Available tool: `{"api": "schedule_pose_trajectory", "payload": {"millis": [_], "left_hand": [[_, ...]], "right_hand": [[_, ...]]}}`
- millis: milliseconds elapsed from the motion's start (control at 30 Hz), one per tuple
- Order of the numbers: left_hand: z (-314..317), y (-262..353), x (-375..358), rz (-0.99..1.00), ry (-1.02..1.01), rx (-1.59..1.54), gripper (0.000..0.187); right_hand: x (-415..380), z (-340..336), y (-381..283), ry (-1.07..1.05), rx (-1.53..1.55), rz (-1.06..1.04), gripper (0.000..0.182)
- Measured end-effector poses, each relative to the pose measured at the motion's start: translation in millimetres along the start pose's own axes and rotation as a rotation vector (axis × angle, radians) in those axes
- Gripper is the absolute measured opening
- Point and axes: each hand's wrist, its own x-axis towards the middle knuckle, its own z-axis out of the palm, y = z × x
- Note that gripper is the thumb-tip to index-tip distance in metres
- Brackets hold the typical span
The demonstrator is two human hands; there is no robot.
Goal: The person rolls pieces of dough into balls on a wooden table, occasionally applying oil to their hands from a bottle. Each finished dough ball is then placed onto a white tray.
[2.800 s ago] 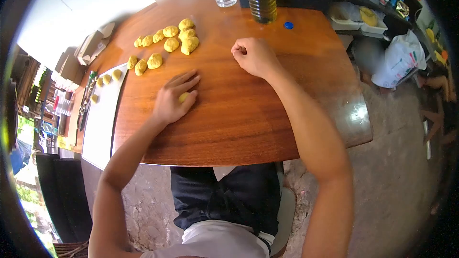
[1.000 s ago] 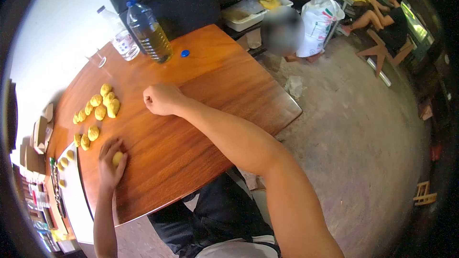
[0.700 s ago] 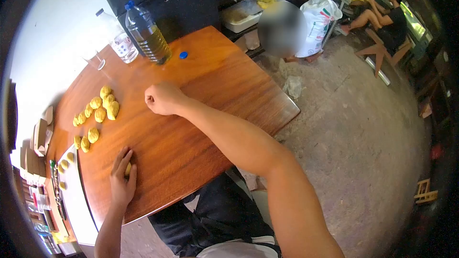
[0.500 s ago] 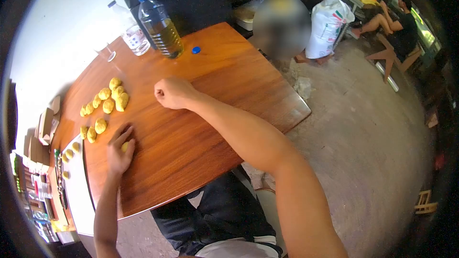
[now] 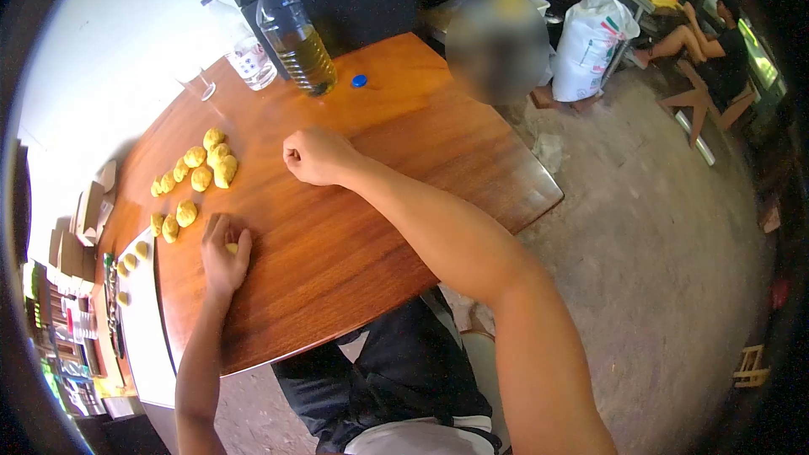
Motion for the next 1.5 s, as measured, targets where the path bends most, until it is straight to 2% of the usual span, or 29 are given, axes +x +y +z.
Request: {"api": "schedule_pose_trajectory", "payload": {"millis": [33, 100, 233, 333, 367, 400, 467, 533, 600, 667, 800, 933, 1033, 1100, 1167, 1267, 1333, 1400, 1500], "left_hand": [[5.2, 2.5, 3.5, 0.003, 0.005, 0.000, 0.020], [16.4, 15.5, 6.2, -0.101, 0.038, -0.321, 0.024], [-0.4, 19.1, -43.3, -0.004, -0.009, -0.234, 0.033], [-16.3, 14.2, -68.1, 0.005, 0.048, -0.205, 0.036], [-21.8, 7.0, -67.0, 0.029, 0.038, -0.058, 0.035], [-22.1, 3.7, -60.0, 0.014, 0.060, -0.045, 0.035], [-15.9, -5.8, -36.4, 0.099, 0.070, -0.045, 0.035], [-8.8, -0.5, -8.3, 0.103, -0.006, -0.179, 0.034], [13.5, -12.6, 17.5, 0.402, 0.036, -0.152, 0.033], [25.2, 2.7, 11.2, 0.274, 0.012, -0.281, 0.029], [25.5, 13.1, -28.6, 0.177, 0.144, -0.222, 0.035], [-0.8, 39.3, -70.1, 0.111, 0.033, -0.028, 0.046], [1.8, 34.1, -53.6, 0.133, 0.037, -0.053, 0.042], [15.6, 23.7, -22.7, 0.188, 0.094, -0.104, 0.032], [27.3, 20.2, 9.0, 0.145, 0.100, -0.096, 0.023], [42.4, 28.6, 30.3, 0.164, 0.171, -0.151, 0.020], [38.7, 39.1, 12.2, 0.165, 0.085, -0.154, 0.023], [24.7, 42.4, -19.1, 0.400, 0.102, -0.135, 0.029], [7.4, 33.9, -46.8, 0.401, 0.022, -0.132, 0.035]], "right_hand": [[-1.3, -1.7, -0.3, -0.007, -0.023, -0.002, 0.010], [-3.1, -5.9, 2.0, -0.009, -0.048, -0.001, 0.010], [-5.4, -5.1, 1.5, -0.010, 0.004, -0.022, 0.010], [-3.8, -5.1, 4.2, -0.021, -0.007, -0.004, 0.011], [-1.8, -1.6, 2.8, -0.009, 0.005, -0.002, 0.011], [-0.3, 0.4, 1.4, -0.019, 0.012, -0.029, 0.011], [0.6, 1.2, 0.0, -0.022, -0.007, 0.025, 0.010], [2.8, -2.9, -2.8, -0.065, -0.034, 0.021, 0.011], [3.7, 2.6, 12.7, 0.004, 0.045, -0.048, 0.010], [-2.7, -3.2, 8.1, 0.015, 0.071, -0.031, 0.010], [-5.3, -7.6, 5.2, -0.006, 0.018, 0.007, 0.015], [-4.3, -5.3, -4.9, 0.007, 0.019, 0.053, 0.016], [-5.5, -3.4, -9.8, 0.013, -0.019, 0.045, 0.016], [-5.0, -5.0, -9.8, -0.020, -0.012, 0.060, 0.015], [-3.2, -6.6, -3.6, -0.038, -0.017, 0.049, 0.015], [-4.5, -5.9, 5.8, -0.026, -0.013, 0.035, 0.016], [-2.6, -8.0, 4.2, -0.016, 0.030, 0.000, 0.016], [-2.4, -11.2, 1.3, -0.035, -0.008, 0.043, 0.016], [-5.8, -11.4, 0.8, -0.053, 0.047, 0.055, 0.015]]}}
